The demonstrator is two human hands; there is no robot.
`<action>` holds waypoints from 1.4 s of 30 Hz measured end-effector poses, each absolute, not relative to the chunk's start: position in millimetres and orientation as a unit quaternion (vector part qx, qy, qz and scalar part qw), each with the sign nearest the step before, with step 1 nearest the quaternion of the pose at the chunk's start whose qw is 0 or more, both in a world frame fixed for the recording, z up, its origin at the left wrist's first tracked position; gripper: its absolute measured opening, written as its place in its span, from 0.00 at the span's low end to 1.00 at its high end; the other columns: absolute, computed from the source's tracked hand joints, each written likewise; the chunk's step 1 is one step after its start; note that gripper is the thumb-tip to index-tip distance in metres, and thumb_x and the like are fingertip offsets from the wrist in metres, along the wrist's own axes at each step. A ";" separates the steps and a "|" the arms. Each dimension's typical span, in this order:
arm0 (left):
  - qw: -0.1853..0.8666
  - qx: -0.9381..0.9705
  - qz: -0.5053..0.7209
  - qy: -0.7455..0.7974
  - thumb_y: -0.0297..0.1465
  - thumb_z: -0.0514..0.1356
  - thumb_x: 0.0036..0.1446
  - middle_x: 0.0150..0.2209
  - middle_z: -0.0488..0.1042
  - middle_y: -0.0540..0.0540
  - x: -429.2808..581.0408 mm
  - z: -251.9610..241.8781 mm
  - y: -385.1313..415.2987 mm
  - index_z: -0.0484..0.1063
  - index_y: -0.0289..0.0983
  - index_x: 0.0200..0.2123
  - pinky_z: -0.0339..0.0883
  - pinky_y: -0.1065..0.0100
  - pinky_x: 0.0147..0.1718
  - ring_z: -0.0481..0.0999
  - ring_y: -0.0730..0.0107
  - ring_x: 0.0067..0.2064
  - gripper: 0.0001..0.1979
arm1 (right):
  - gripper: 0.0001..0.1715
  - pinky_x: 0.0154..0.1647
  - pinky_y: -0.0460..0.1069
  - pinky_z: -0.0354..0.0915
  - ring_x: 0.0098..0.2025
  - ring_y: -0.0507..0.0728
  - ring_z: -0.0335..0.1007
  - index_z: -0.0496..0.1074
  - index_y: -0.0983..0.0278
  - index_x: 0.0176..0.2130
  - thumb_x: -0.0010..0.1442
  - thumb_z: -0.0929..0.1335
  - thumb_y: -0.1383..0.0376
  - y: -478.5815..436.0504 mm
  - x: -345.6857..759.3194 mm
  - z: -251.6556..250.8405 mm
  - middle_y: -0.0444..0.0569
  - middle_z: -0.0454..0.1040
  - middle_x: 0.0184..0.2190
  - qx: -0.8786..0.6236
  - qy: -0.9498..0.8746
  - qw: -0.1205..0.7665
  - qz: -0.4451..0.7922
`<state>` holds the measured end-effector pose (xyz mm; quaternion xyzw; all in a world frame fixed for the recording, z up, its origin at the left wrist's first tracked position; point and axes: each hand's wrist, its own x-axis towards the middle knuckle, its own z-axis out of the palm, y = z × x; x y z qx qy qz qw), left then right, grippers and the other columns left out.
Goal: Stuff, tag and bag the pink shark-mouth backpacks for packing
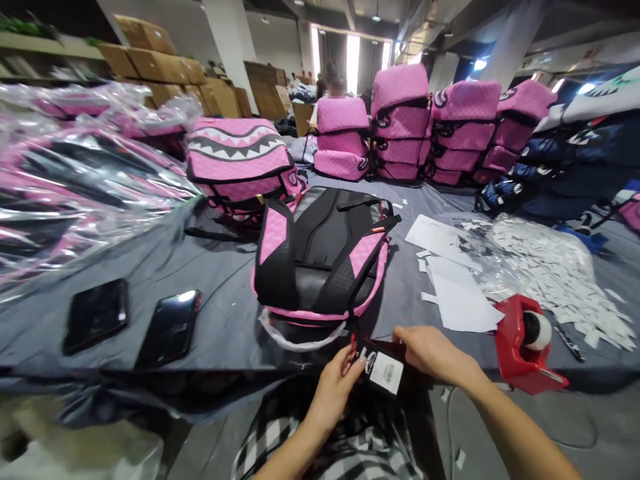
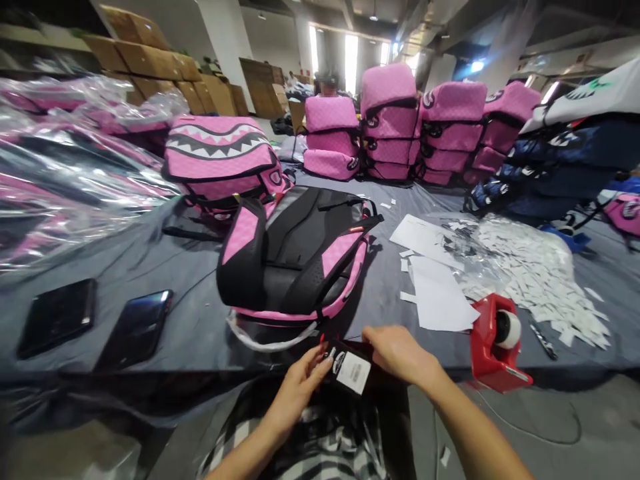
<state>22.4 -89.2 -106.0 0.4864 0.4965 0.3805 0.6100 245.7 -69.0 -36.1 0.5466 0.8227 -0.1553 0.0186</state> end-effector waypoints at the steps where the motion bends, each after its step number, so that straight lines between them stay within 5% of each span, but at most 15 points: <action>1: 0.643 0.465 0.369 0.484 0.56 0.64 0.47 0.33 0.77 0.46 27.2 -102.7 -83.6 0.72 0.34 0.53 0.62 0.72 0.20 0.71 0.73 0.23 0.38 | 0.17 0.33 0.46 0.58 0.33 0.55 0.73 0.70 0.62 0.44 0.57 0.63 0.76 -84.9 247.2 -41.2 0.49 0.78 0.33 0.560 0.806 0.006 -0.190; 6: 0.606 0.522 0.333 0.499 0.55 0.65 0.44 0.20 0.67 0.56 40.3 -105.0 -75.1 0.75 0.35 0.44 0.53 0.73 0.18 0.58 0.77 0.17 0.33 | 0.12 0.39 0.46 0.63 0.38 0.55 0.73 0.72 0.62 0.43 0.61 0.63 0.71 -130.0 265.6 -67.4 0.48 0.78 0.37 0.573 0.768 -0.125 -0.257; 10: 0.522 0.610 0.326 0.499 0.54 0.62 0.50 0.24 0.74 0.51 17.7 -123.5 -75.6 0.78 0.37 0.33 0.64 0.70 0.27 0.70 0.68 0.25 0.25 | 0.15 0.41 0.48 0.66 0.37 0.55 0.72 0.73 0.63 0.41 0.68 0.61 0.59 -105.3 330.9 -56.3 0.49 0.77 0.36 0.710 0.630 -0.284 -0.133; 15: 0.391 0.673 0.312 0.545 0.53 0.61 0.50 0.34 0.83 0.46 -17.2 -139.2 -73.9 0.80 0.44 0.38 0.72 0.66 0.33 0.82 0.54 0.36 0.22 | 0.11 0.38 0.50 0.64 0.38 0.59 0.72 0.74 0.65 0.34 0.55 0.70 0.59 -57.0 401.3 -66.0 0.53 0.77 0.34 0.832 0.508 -0.222 -0.021; 21: 0.159 0.784 0.346 0.491 0.50 0.58 0.57 0.41 0.82 0.40 -20.7 -119.5 -87.9 0.81 0.45 0.45 0.72 0.65 0.31 0.80 0.56 0.33 0.22 | 0.16 0.31 0.47 0.60 0.33 0.57 0.72 0.77 0.62 0.32 0.60 0.65 0.55 -44.4 410.2 -88.0 0.50 0.78 0.30 0.854 0.479 -0.199 -0.027; 26: 0.121 0.824 0.355 0.424 0.46 0.59 0.59 0.46 0.81 0.40 -27.5 -115.4 -80.2 0.81 0.44 0.45 0.71 0.57 0.49 0.78 0.49 0.48 0.18 | 0.16 0.30 0.47 0.57 0.34 0.57 0.72 0.79 0.63 0.31 0.61 0.65 0.58 -43.0 417.3 -75.1 0.49 0.78 0.29 0.854 0.495 -0.155 -0.041; 30: 0.083 0.842 0.384 0.370 0.40 0.60 0.61 0.47 0.80 0.41 -19.6 -118.8 -85.2 0.78 0.42 0.50 0.71 0.58 0.50 0.79 0.53 0.47 0.17 | 0.12 0.28 0.46 0.55 0.30 0.55 0.71 0.78 0.63 0.29 0.61 0.67 0.62 -34.4 414.5 -65.0 0.47 0.76 0.26 0.859 0.497 -0.115 -0.036; 34: 0.029 0.848 0.416 0.328 0.33 0.63 0.59 0.54 0.77 0.40 -4.1 -103.1 -95.7 0.77 0.42 0.52 0.69 0.53 0.56 0.76 0.50 0.55 0.17 | 0.13 0.35 0.48 0.58 0.37 0.58 0.72 0.76 0.64 0.35 0.66 0.64 0.64 -28.1 407.2 -45.5 0.53 0.77 0.36 0.859 0.499 -0.109 0.041; 38: 0.086 0.843 0.422 0.322 0.31 0.62 0.60 0.58 0.74 0.40 18.3 -75.2 -90.0 0.74 0.42 0.56 0.68 0.51 0.58 0.72 0.50 0.60 0.20 | 0.17 0.43 0.51 0.58 0.44 0.61 0.70 0.73 0.65 0.38 0.71 0.58 0.62 -36.6 388.9 -18.1 0.59 0.75 0.41 0.815 0.544 -0.135 0.145; 42: 0.280 0.819 0.422 0.269 0.30 0.63 0.57 0.65 0.67 0.39 67.8 -54.5 -71.5 0.62 0.40 0.66 0.60 0.50 0.64 0.64 0.53 0.66 0.33 | 0.19 0.33 0.47 0.55 0.28 0.54 0.66 0.71 0.62 0.29 0.69 0.62 0.58 -65.7 335.2 -0.6 0.47 0.71 0.23 0.671 0.727 -0.134 0.054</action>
